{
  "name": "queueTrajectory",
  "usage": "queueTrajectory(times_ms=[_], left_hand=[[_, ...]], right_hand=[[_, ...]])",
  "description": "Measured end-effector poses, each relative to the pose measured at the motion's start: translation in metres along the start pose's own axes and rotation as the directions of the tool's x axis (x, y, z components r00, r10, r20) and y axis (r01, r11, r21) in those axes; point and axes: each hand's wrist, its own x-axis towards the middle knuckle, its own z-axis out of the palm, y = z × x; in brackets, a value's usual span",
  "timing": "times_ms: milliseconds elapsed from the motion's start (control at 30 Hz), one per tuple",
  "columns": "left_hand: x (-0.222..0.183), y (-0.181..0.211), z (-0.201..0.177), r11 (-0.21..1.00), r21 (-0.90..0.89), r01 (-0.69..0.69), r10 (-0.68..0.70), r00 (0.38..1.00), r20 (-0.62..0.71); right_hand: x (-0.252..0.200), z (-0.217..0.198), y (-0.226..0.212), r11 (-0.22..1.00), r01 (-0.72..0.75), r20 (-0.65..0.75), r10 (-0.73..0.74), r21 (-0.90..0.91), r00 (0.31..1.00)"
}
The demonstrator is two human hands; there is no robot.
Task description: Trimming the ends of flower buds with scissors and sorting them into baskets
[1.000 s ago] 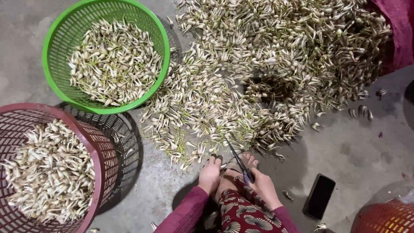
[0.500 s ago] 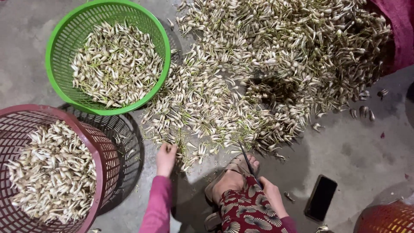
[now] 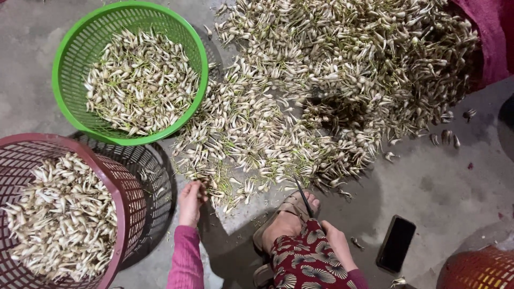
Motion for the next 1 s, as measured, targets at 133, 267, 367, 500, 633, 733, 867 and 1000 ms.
queueTrajectory(times_ms=[133, 267, 367, 500, 633, 733, 867, 1000], left_hand=[[0.001, 0.008, 0.026, 0.592, 0.806, 0.013, 0.076, 0.995, -0.072], [-0.009, 0.001, 0.054, 0.2, 0.98, -0.021, 0.23, 0.973, -0.026], [0.004, -0.017, 0.041, 0.199, 0.971, -0.132, 0.344, 0.937, 0.057], [0.012, -0.023, 0.018, 0.941, 0.316, -0.117, 0.086, 0.99, 0.111], [0.004, -0.02, 0.021, 0.985, -0.156, -0.077, 0.112, 0.968, 0.224], [0.009, -0.021, 0.039, 0.99, 0.118, -0.075, 0.05, 0.978, 0.202], [0.008, -0.005, 0.076, 0.418, 0.854, -0.309, 0.115, 0.951, 0.288], [0.014, -0.009, 0.082, -0.075, 0.892, -0.445, 0.176, 0.875, 0.451]], right_hand=[[0.0, 0.001, -0.006, 0.999, -0.039, 0.015, 0.04, -0.021, 0.999], [-0.002, -0.001, -0.008, 0.998, 0.011, 0.001, -0.011, 0.056, 1.0], [-0.004, -0.001, -0.007, 1.0, 0.009, -0.016, -0.009, 0.002, 1.0], [0.008, 0.007, 0.013, 0.999, -0.001, -0.02, 0.002, 0.049, 1.0], [-0.02, -0.008, -0.024, 0.997, 0.075, -0.037, -0.076, -0.022, 0.996], [0.011, 0.008, -0.001, 0.989, -0.148, 0.09, 0.149, -0.015, 0.985], [0.0, 0.003, -0.01, 0.998, -0.061, 0.027, 0.062, -0.035, 0.998], [-0.013, -0.007, -0.019, 1.0, -0.003, -0.011, 0.003, -0.007, 1.0]])
